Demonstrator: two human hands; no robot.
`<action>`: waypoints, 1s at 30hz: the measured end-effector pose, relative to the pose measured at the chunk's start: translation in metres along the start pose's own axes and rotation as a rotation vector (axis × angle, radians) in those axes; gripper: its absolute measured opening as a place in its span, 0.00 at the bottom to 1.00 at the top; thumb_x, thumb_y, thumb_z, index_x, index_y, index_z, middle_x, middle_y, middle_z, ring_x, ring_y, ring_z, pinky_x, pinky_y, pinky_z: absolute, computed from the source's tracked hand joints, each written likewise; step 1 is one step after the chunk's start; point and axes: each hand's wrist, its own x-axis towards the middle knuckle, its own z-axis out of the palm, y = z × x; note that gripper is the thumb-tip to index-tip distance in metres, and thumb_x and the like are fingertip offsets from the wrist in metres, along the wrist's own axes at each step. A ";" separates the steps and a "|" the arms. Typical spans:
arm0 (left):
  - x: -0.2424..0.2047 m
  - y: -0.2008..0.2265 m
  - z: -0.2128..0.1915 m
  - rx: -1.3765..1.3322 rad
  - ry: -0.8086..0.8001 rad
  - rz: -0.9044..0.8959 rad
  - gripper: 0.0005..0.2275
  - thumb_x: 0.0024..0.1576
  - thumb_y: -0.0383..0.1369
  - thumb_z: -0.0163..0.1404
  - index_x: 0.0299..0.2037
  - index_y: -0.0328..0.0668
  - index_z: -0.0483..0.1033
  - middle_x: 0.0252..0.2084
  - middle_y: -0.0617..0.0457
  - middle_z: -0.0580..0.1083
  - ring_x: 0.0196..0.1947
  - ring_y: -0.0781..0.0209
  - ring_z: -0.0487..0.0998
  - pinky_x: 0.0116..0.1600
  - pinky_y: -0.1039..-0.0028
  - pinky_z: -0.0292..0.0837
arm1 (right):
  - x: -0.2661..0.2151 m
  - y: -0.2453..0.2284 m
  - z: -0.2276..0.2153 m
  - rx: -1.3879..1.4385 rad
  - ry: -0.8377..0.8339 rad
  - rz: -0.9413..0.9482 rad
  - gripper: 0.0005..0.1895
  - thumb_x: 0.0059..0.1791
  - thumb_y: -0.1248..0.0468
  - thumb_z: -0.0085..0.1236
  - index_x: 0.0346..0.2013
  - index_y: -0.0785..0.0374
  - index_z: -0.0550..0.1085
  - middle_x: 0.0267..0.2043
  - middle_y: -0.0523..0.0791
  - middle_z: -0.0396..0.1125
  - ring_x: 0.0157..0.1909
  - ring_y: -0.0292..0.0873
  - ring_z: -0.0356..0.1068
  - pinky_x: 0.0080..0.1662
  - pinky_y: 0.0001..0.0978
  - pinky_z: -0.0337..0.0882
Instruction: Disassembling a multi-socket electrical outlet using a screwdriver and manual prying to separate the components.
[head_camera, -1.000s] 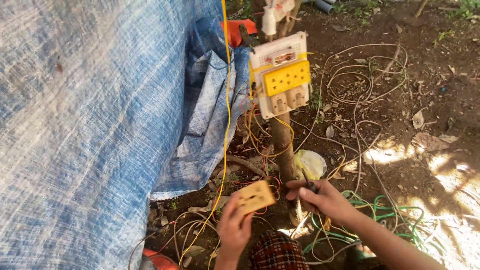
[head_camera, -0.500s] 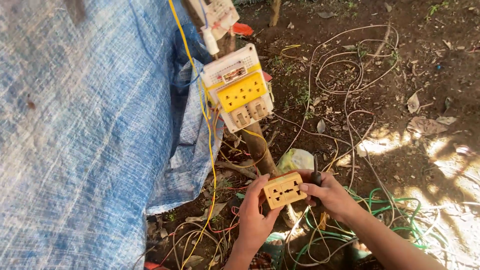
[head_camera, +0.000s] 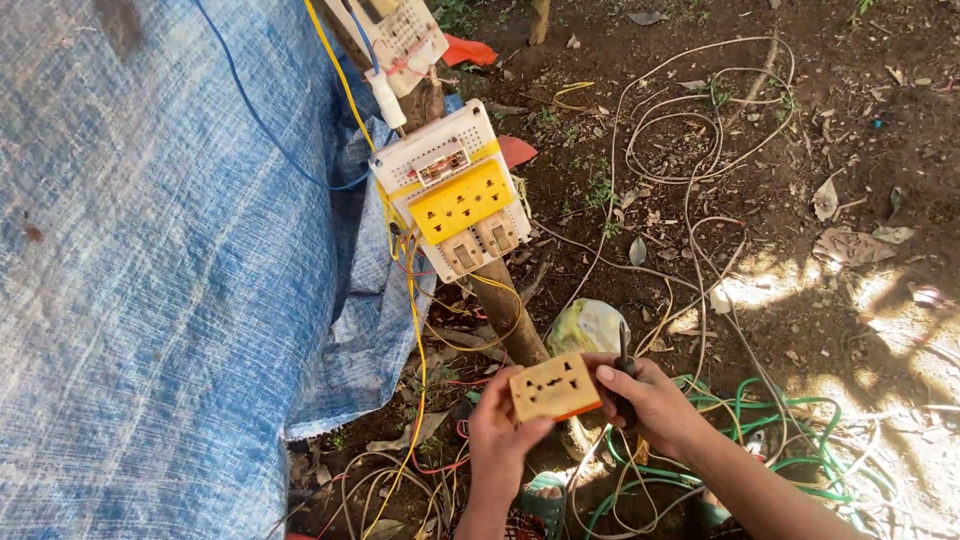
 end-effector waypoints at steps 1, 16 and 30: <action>0.002 -0.009 -0.003 -0.396 0.079 -0.240 0.33 0.36 0.23 0.62 0.57 0.25 0.70 0.47 0.36 0.76 0.47 0.43 0.78 0.53 0.57 0.79 | 0.002 0.005 -0.003 0.044 -0.030 -0.022 0.18 0.50 0.61 0.56 0.43 0.78 0.78 0.16 0.48 0.63 0.17 0.40 0.58 0.22 0.30 0.54; 0.007 -0.025 -0.036 -0.683 0.144 -0.200 0.27 0.46 0.26 0.58 0.58 0.33 0.69 0.49 0.38 0.76 0.43 0.48 0.78 0.38 0.69 0.79 | -0.007 -0.001 0.000 -0.014 0.052 0.037 0.20 0.52 0.64 0.51 0.50 0.80 0.77 0.34 0.55 0.73 0.21 0.41 0.57 0.25 0.33 0.57; -0.112 -0.247 -0.344 -0.190 0.669 0.136 0.27 0.45 0.13 0.53 0.58 0.28 0.63 0.54 0.24 0.70 0.54 0.27 0.75 0.54 0.45 0.76 | 0.007 0.012 -0.013 -0.078 0.129 0.096 0.19 0.55 0.67 0.46 0.52 0.81 0.76 0.35 0.57 0.72 0.25 0.43 0.57 0.29 0.37 0.57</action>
